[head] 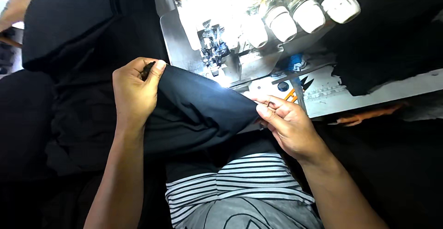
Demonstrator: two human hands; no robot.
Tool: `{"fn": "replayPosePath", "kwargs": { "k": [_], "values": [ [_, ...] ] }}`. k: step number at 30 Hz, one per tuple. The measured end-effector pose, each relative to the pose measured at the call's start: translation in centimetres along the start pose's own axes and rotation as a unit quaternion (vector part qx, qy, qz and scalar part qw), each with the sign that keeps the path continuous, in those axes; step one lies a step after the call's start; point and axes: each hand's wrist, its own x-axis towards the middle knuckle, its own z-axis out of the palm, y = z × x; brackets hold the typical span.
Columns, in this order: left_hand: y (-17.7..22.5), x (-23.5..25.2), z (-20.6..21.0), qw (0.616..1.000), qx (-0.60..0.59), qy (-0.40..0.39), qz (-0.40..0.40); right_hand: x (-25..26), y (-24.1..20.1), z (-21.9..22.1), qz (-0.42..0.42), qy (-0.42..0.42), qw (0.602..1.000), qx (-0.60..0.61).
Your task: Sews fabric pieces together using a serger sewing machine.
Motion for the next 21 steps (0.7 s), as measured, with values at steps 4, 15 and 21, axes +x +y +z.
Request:
{"fn": "replayPosePath", "kwargs": {
  "k": [4,15,21],
  "values": [
    [-0.17,0.16,-0.10,1.000,-0.014,-0.021,-0.009,-0.02,0.02,-0.28,0.007,0.004,1.000,0.012],
    [0.04,0.60,-0.09,0.999,-0.023,-0.026,-0.038,-0.02,-0.09,-0.73,0.009,0.003,0.999,0.030],
    [0.13,0.65,-0.25,0.999,-0.006,-0.038,-0.027,0.11,-0.68,-0.50,0.021,-0.012,0.998,0.066]
  ]
}}
